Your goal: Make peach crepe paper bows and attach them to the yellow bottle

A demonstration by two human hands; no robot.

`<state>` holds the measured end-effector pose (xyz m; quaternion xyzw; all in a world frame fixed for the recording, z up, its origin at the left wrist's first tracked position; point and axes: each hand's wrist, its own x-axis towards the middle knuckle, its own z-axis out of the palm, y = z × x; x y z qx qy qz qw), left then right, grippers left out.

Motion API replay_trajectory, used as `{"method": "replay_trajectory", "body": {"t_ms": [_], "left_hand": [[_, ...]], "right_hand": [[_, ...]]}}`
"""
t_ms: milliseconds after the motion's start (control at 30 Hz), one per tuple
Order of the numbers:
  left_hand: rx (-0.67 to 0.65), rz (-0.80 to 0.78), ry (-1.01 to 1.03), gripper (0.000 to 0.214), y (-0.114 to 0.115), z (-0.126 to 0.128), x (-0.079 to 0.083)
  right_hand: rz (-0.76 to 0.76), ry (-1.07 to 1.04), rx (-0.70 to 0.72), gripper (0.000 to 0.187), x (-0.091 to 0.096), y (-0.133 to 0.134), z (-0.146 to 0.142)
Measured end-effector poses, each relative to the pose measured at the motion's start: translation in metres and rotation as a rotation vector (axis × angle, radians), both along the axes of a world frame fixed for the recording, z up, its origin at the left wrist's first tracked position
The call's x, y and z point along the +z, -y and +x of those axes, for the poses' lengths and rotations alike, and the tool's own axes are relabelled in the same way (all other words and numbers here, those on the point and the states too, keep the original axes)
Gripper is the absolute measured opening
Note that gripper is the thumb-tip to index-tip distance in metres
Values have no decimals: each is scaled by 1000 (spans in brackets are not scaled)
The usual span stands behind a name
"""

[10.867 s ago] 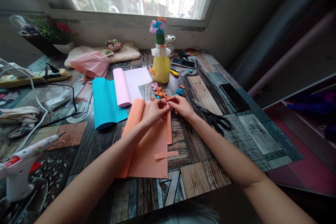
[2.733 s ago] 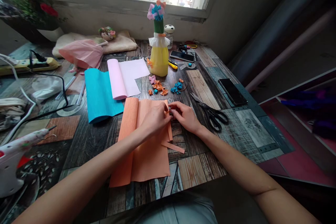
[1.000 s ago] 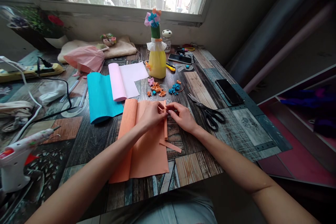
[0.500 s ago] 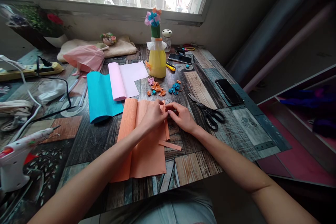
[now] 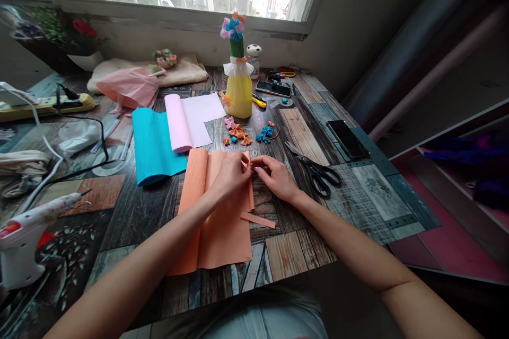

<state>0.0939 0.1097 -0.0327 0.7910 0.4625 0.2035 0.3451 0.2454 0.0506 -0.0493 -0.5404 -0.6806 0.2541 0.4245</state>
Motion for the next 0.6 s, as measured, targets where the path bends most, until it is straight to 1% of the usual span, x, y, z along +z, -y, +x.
{"method": "replay_trajectory", "body": {"t_ms": [300,600], "left_hand": [[-21,84,-16,4,0,-2,-2],[-20,92,-13,5,0,-4,-3]], "right_hand": [[14,4,12,22,-4,0,2],[7,5,-4,19,-1,1,1]]}}
